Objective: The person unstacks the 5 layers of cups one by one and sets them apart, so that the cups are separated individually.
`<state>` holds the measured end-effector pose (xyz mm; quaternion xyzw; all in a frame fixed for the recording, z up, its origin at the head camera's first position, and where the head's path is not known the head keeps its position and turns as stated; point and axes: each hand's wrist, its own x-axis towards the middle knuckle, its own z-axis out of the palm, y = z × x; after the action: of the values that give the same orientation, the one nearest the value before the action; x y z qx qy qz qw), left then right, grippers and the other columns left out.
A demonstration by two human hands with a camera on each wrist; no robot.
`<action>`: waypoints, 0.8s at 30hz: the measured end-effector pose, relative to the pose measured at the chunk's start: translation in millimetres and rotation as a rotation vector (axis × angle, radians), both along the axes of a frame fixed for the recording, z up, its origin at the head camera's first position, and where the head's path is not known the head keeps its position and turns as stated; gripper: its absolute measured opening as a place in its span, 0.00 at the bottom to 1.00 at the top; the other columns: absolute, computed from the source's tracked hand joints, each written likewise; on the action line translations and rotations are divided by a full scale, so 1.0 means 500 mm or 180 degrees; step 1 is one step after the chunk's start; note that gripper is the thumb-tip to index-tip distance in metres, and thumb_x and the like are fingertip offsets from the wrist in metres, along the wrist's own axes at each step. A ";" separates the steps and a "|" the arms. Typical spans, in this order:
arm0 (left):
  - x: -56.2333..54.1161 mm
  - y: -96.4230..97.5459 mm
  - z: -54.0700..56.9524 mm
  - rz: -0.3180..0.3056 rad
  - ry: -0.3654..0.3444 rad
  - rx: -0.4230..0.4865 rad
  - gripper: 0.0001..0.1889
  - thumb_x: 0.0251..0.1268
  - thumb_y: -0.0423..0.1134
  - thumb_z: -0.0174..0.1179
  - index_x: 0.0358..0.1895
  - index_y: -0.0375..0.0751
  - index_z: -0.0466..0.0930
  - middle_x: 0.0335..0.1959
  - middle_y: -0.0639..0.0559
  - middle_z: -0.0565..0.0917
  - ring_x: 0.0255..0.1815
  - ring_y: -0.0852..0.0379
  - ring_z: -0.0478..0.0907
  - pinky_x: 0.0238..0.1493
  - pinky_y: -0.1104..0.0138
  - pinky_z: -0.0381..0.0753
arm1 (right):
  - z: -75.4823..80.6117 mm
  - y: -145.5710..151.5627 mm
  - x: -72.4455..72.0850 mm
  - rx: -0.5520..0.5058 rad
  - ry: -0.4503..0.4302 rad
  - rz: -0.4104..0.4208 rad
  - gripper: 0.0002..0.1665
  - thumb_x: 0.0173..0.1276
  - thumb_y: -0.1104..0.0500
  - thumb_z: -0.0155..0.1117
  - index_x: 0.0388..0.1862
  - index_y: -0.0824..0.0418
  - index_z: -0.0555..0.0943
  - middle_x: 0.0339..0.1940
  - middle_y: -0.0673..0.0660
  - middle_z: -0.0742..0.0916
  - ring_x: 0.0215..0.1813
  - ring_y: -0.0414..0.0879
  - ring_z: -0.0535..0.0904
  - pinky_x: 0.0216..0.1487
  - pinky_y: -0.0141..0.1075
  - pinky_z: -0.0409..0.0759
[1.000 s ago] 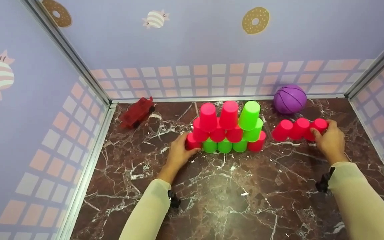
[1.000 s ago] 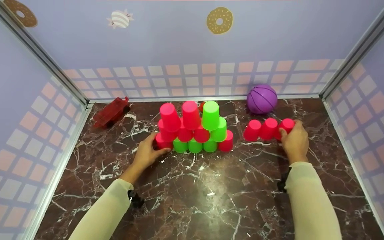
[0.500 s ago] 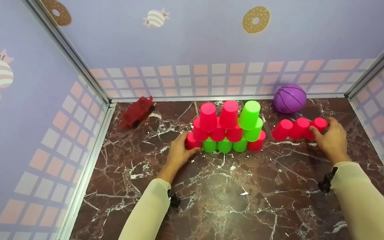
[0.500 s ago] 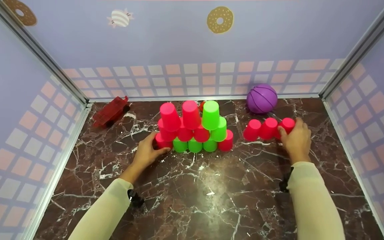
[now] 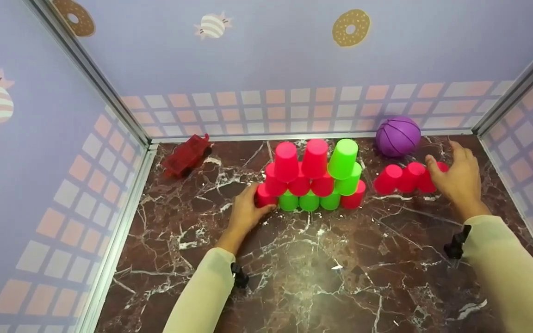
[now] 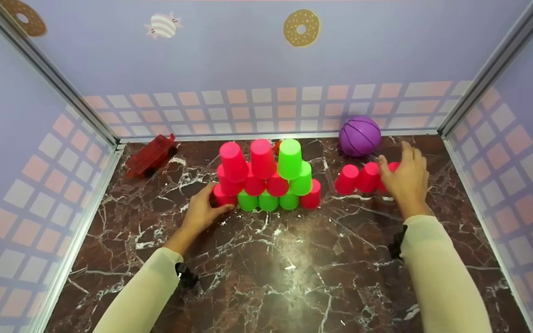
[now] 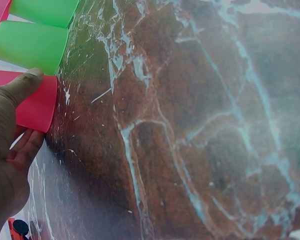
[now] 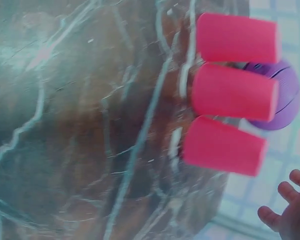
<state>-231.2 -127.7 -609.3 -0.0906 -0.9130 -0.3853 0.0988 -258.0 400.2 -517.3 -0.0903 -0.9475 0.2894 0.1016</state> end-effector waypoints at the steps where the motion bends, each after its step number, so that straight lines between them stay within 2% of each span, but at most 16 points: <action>1: 0.000 0.000 0.000 0.0002 0.0003 0.0000 0.35 0.53 0.46 0.87 0.63 0.41 0.83 0.55 0.38 0.91 0.58 0.37 0.90 0.62 0.44 0.87 | 0.008 -0.008 -0.001 0.0004 0.0067 0.0032 0.50 0.84 0.37 0.58 0.89 0.66 0.58 0.82 0.78 0.69 0.82 0.80 0.63 0.81 0.76 0.61; 9: -0.001 0.001 -0.003 -0.0031 0.0049 0.0103 0.34 0.53 0.45 0.87 0.61 0.40 0.82 0.53 0.38 0.91 0.55 0.38 0.90 0.59 0.44 0.88 | 0.070 -0.099 -0.009 -0.0030 0.0586 0.0472 0.45 0.81 0.41 0.66 0.84 0.66 0.69 0.77 0.75 0.78 0.77 0.78 0.72 0.76 0.76 0.67; 12: -0.002 0.001 -0.005 -0.0042 0.0072 0.0103 0.33 0.53 0.44 0.87 0.61 0.39 0.82 0.53 0.38 0.91 0.56 0.38 0.90 0.60 0.43 0.88 | 0.089 -0.140 -0.007 -0.0032 0.0680 0.0624 0.44 0.80 0.42 0.68 0.84 0.65 0.70 0.77 0.75 0.79 0.77 0.78 0.74 0.76 0.76 0.70; 20: -0.002 0.003 -0.005 -0.0017 0.0081 0.0022 0.34 0.54 0.45 0.87 0.62 0.40 0.82 0.54 0.38 0.91 0.56 0.37 0.90 0.60 0.44 0.88 | 0.121 -0.226 0.007 -0.0191 0.1126 0.1157 0.36 0.82 0.47 0.68 0.81 0.62 0.75 0.74 0.69 0.84 0.75 0.75 0.79 0.76 0.74 0.73; 24: 0.000 0.003 -0.005 -0.0008 0.0168 -0.0014 0.35 0.53 0.45 0.87 0.62 0.39 0.82 0.53 0.37 0.90 0.55 0.36 0.91 0.58 0.42 0.88 | 0.132 -0.256 0.017 -0.0188 0.1166 0.1407 0.37 0.82 0.47 0.67 0.84 0.60 0.72 0.75 0.66 0.84 0.76 0.71 0.79 0.77 0.72 0.73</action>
<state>-231.2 -126.2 -612.0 -0.1022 -0.9108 -0.3809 0.1221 -249.3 272.4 -451.3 0.1692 -0.9012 0.3435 0.2029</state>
